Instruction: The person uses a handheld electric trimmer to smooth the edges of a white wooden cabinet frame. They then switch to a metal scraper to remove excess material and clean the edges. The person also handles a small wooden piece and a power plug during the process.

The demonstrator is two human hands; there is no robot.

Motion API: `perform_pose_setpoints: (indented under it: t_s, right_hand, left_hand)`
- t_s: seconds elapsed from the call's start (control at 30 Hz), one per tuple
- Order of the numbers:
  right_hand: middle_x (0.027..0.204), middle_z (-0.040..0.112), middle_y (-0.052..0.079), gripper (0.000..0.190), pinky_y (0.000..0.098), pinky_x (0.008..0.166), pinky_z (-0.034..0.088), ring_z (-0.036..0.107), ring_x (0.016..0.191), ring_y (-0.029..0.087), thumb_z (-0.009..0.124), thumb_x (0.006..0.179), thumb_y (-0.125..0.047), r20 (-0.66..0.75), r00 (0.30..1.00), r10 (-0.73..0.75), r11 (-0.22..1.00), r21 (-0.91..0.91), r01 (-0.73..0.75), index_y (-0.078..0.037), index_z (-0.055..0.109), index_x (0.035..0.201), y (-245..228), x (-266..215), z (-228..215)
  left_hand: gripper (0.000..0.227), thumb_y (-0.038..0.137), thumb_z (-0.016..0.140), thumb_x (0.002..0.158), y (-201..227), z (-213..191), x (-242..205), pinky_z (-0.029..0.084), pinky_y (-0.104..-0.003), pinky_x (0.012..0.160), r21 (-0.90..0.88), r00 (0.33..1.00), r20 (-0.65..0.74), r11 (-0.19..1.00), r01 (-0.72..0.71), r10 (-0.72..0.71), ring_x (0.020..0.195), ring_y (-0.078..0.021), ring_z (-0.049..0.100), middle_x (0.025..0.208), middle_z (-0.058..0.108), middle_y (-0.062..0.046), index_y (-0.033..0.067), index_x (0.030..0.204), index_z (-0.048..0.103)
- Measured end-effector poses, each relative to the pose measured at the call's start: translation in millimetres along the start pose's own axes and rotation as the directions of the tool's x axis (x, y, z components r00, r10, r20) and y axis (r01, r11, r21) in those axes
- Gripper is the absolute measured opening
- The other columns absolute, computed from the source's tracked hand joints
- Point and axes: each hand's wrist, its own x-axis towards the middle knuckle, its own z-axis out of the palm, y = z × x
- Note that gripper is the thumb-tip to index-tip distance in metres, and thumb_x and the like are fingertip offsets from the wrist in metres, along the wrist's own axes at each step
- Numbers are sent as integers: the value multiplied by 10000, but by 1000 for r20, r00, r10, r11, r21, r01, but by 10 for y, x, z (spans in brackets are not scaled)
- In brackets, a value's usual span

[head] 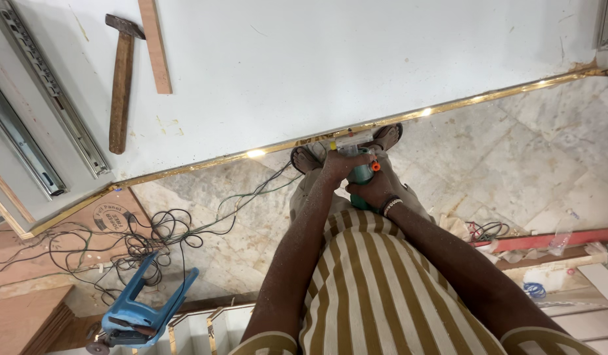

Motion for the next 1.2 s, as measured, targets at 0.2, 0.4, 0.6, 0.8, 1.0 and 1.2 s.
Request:
perform_pose_setpoints:
  t_s: [0.2,0.4,0.6,0.8,1.0,1.2]
  right_hand:
    - [1153,725,111,613,405,925,568,693,1080,251,902,677,-326,-42,999,32,986,-164,-39,-91,667,1193,-337,-241,-243]
    - [1145,700,131,772,414,880,581,687,1051,267,887,609,-304,-49,999,23,999,-21,-24,-53,554,1259,-384,-269,-489]
    - [1141,746,153,644,411,896,596,723,1067,279,878,683,-362,-23,985,170,984,-50,-171,-6,663,1174,223,-14,-499]
    - [1119,757,163,650,402,884,606,737,1051,276,869,689,-369,-62,988,140,979,-140,-148,9,662,1176,535,79,-636]
    - [1123,745,151,665,404,888,603,729,1057,282,869,697,-366,-50,980,192,967,-159,-198,8,646,1199,392,30,-609]
    - [1140,732,144,665,421,891,592,711,1068,281,857,696,-355,-28,980,197,974,-106,-199,-10,627,1216,46,-87,-310]
  left_hand:
    - [643,315,952,647,-24,131,44,644,-390,807,128,996,-39,988,82,-78,991,-241,737,1101,747,-142,-43,1122,708]
    - [693,333,932,636,-75,315,146,652,-389,811,76,999,27,997,24,-26,1011,-255,732,1134,735,-157,-36,1172,696]
    - [713,361,936,614,-97,507,278,659,-386,811,132,999,16,990,39,-41,991,-259,744,1129,741,-163,-22,1158,682]
    - [755,443,931,612,-146,660,396,637,-380,818,188,998,69,982,-6,-7,997,-255,740,1111,748,-164,-31,1151,696]
    - [739,459,918,632,-148,632,397,641,-373,821,215,993,108,976,25,-49,989,-266,746,1098,755,-168,-26,1145,700]
    - [712,375,936,624,-132,279,207,655,-387,821,61,997,75,998,-4,-1,993,-271,745,1111,744,-162,-33,1150,682]
